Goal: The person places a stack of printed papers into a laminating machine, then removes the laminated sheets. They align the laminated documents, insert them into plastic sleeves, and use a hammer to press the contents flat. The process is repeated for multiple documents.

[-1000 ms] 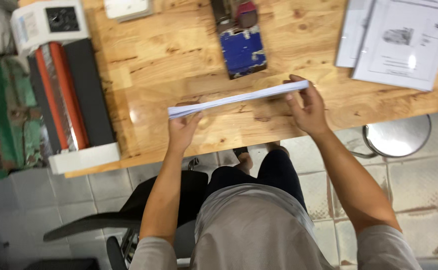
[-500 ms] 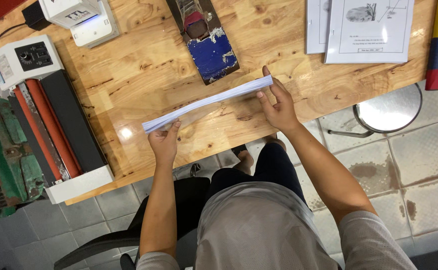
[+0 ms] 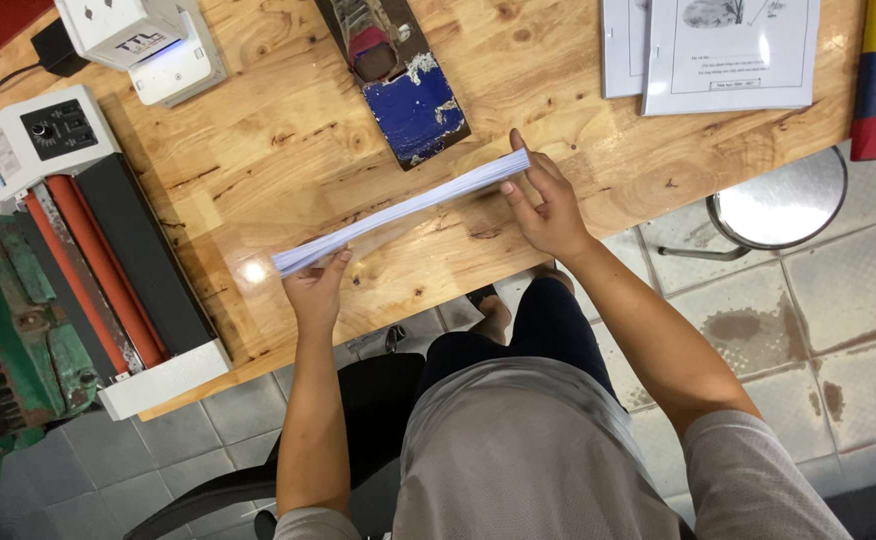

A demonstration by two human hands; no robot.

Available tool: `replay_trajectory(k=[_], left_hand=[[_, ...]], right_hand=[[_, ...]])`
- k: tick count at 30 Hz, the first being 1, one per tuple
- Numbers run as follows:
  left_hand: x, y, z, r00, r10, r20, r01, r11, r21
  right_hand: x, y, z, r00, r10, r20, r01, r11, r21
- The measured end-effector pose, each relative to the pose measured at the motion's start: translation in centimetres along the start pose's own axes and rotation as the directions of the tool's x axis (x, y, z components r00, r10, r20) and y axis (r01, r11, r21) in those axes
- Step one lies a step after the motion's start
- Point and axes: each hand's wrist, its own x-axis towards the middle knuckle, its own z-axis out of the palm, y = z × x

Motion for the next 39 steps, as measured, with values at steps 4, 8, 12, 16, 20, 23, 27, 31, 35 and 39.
replay_trajectory(k=[4, 8, 12, 16, 20, 23, 27, 31, 35, 39], left_hand=[[0.1, 0.3, 0.1, 0.999, 0.001, -0.050, -0.003, 0.999, -0.037], [0.0, 0.3, 0.2, 0.998, 0.002, -0.067, -0.003, 1.000, -0.018], [-0.1, 0.2, -0.2, 0.997, -0.027, -0.066, 0.029, 0.999, 0.034], [0.2, 0.6, -0.3, 0.999, -0.021, -0.034, 0.022, 0.999, 0.035], [0.3, 0.8, 0.0, 0.999, -0.031, -0.029, 0.030, 1.000, -0.008], [0.1, 1.1, -0.1, 0.999, -0.031, -0.025, 0.031, 1.000, 0.001], [0.2, 1.7, 0.1, 0.999, -0.050, -0.009, 0.050, 0.999, -0.019], [0.6, 2.0, -0.1, 0.999, -0.046, 0.011, 0.046, 0.999, 0.022], [0.3, 1.7, -0.4, 0.998, -0.064, 0.018, 0.064, 0.998, -0.022], [1.0, 1.8, 0.1, 0.993, 0.095, 0.067, -0.096, 0.995, 0.011]], right_hand=[[0.1, -0.4, 0.3, 1.000, -0.003, 0.005, 0.003, 1.000, -0.021], [0.2, -0.6, 0.4, 1.000, -0.002, -0.003, 0.002, 1.000, -0.024], [0.1, -0.7, 0.5, 0.998, -0.055, -0.019, 0.054, 0.997, -0.053], [0.4, -0.7, 0.4, 0.997, -0.067, -0.025, 0.064, 0.995, -0.081], [0.4, -0.4, 0.4, 0.999, -0.036, -0.018, 0.035, 0.998, -0.043], [0.1, -0.4, 0.6, 0.999, -0.049, -0.011, 0.049, 0.998, -0.047], [0.6, -0.3, -0.1, 0.999, 0.047, 0.018, -0.048, 0.998, 0.044], [1.6, -0.3, -1.2, 0.988, 0.128, 0.081, -0.137, 0.982, 0.131], [2.3, -0.1, -1.8, 0.978, 0.107, 0.176, -0.124, 0.988, 0.089], [3.1, 0.0, -2.7, 0.978, 0.102, 0.180, -0.121, 0.988, 0.094]])
